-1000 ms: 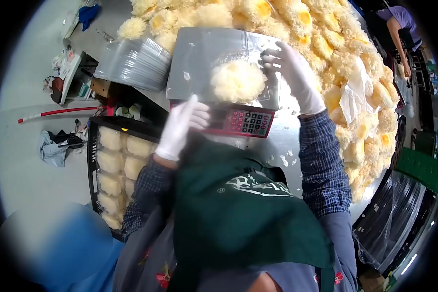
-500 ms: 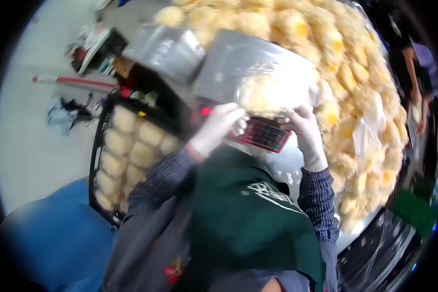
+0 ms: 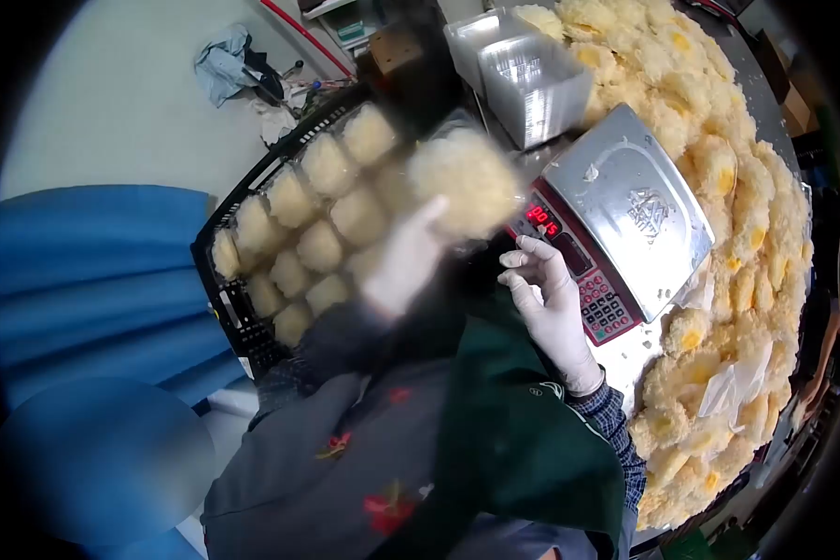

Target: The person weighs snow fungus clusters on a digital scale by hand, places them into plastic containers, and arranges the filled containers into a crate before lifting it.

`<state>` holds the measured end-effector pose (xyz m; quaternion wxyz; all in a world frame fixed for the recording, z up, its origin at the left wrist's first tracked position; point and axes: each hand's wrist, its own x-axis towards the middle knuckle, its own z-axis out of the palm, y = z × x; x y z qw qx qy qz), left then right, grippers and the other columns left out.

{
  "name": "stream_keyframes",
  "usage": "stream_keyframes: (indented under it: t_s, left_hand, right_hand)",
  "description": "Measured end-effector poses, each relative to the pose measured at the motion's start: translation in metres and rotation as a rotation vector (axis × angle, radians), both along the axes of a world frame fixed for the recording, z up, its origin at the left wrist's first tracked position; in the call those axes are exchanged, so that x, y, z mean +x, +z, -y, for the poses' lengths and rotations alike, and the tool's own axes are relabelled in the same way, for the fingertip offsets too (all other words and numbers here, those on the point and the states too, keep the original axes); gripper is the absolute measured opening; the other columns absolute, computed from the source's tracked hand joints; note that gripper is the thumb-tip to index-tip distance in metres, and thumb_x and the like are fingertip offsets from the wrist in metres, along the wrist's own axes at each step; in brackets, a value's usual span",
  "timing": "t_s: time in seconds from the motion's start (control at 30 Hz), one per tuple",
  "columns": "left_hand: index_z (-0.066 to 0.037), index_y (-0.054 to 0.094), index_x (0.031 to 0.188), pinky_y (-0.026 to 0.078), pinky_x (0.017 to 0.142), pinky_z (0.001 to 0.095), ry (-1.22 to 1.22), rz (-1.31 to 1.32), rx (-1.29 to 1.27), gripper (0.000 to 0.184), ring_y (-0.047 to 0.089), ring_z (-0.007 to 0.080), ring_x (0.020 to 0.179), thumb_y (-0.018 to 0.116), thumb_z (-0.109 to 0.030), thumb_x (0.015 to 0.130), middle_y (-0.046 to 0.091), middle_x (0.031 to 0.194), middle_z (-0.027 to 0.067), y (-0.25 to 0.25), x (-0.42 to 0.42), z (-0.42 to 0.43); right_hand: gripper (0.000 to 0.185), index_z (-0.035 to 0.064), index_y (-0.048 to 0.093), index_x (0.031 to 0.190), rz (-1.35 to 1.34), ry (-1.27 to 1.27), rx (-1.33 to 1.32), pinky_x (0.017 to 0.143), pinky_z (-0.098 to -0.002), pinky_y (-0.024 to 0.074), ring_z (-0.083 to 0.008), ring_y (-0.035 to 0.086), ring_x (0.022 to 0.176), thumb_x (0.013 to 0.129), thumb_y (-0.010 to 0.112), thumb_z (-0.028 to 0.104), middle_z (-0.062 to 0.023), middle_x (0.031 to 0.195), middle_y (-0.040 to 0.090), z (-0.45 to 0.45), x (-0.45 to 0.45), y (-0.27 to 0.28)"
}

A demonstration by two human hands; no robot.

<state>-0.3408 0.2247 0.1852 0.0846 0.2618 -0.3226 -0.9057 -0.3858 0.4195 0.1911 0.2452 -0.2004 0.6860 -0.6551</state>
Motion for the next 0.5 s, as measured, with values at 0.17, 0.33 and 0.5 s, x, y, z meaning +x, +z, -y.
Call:
stream_keyframes:
  t_s: [0.17,0.33,0.5]
  left_hand:
    - [-0.002,0.055,0.125,0.052,0.076,0.0325,0.027,0.216,-0.295,0.036,0.064,0.0170,0.086,0.057,-0.022,0.095,0.064,0.111,0.0094,-0.091,0.065,0.112]
    - [-0.006,0.059,0.096,0.051,0.066,0.0279,0.085,0.496,-0.431,0.013,0.059,0.0145,0.073,0.063,-0.015,0.087,0.061,0.085,0.0049,-0.126,0.031,0.124]
    - [0.010,0.040,0.132,0.041,0.100,0.0435,0.103,0.672,-1.875,0.073,0.050,0.0345,0.118,0.076,-0.025,0.078,0.051,0.127,0.0244,-0.201,0.060,0.164]
  right_hand:
    - [0.028,-0.0011,0.050,0.124,0.169,-0.175,-0.035,0.083,-0.0258,0.0506,-0.0119,0.062,0.089,0.096,0.053,0.004,-0.0067,0.104,0.065,-0.034,-0.011,-0.018]
    - [0.025,-0.0027,0.052,0.121,0.227,-0.275,-0.034,0.082,-0.0262,0.0508,-0.0123,0.062,0.087,0.100,0.051,0.009,-0.0076,0.100,0.065,-0.051,-0.011,-0.017]
    - [0.024,-0.0015,0.054,0.119,0.324,-0.422,0.012,0.080,-0.0255,0.0511,-0.0122,0.062,0.088,0.097,0.052,0.008,-0.0064,0.101,0.065,-0.084,-0.004,-0.002]
